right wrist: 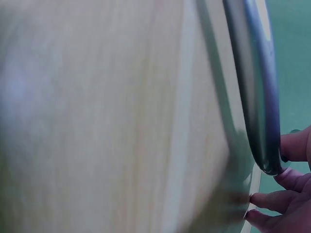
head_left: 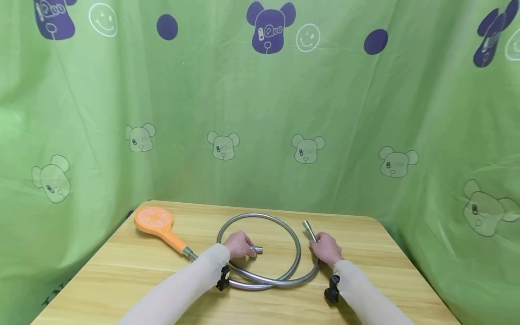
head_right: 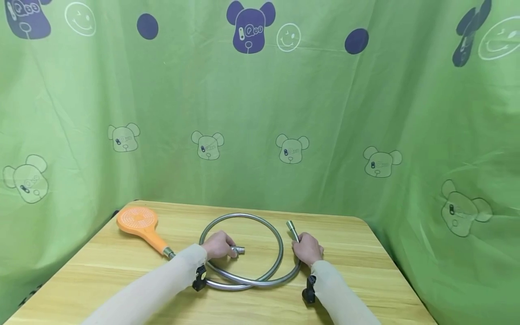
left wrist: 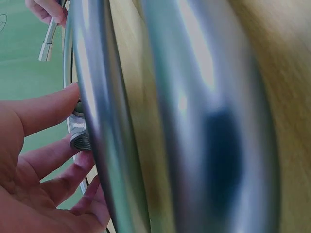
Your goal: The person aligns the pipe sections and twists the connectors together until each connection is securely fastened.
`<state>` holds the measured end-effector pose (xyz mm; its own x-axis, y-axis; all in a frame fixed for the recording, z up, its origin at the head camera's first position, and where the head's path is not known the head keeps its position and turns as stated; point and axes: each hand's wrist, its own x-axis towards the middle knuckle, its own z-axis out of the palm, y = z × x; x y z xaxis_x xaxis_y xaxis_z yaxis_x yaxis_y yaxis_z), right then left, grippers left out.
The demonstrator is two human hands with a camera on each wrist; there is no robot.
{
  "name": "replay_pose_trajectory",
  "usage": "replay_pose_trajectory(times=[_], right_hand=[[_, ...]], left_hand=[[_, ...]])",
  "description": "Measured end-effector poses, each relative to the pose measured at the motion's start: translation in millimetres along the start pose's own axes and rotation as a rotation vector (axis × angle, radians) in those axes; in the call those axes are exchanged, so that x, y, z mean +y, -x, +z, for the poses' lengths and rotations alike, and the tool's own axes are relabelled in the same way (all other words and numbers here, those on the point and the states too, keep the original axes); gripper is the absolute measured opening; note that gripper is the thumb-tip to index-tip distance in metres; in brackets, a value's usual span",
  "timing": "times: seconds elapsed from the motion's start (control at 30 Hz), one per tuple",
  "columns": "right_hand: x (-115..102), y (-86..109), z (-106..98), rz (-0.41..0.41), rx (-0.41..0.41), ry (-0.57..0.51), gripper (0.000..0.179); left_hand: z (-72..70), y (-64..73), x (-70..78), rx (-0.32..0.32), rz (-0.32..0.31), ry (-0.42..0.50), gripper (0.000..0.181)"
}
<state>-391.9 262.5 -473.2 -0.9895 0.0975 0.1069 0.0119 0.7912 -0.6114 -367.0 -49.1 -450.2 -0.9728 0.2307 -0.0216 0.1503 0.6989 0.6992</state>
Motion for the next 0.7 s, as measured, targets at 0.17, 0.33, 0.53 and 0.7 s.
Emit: replay_pose_trajectory(times=[0.17,0.33,0.53,0.7], right_hand=[[0.5,-1.0,2.4,-0.006,0.029,-0.052,0.017],[-0.6,0.0,4.4,-0.002,0.05,-0.133,0.016],[-2.3,-0.9,3.6,-0.004,0.059,-0.174,0.016],[-2.4,-3.6,2.3,-0.006,0.06,-0.228,0.015]], left_hand=[[0.3,0.6,-0.3,0.003,0.004,-0.008,0.027],[0.1,2.4,0.8,0.012,0.011,-0.034,0.025],[1.0,2.1,0.7,0.012,0.012,-0.048,0.031],[2.3,0.6,0.5,0.008,0.014,-0.049,0.029]])
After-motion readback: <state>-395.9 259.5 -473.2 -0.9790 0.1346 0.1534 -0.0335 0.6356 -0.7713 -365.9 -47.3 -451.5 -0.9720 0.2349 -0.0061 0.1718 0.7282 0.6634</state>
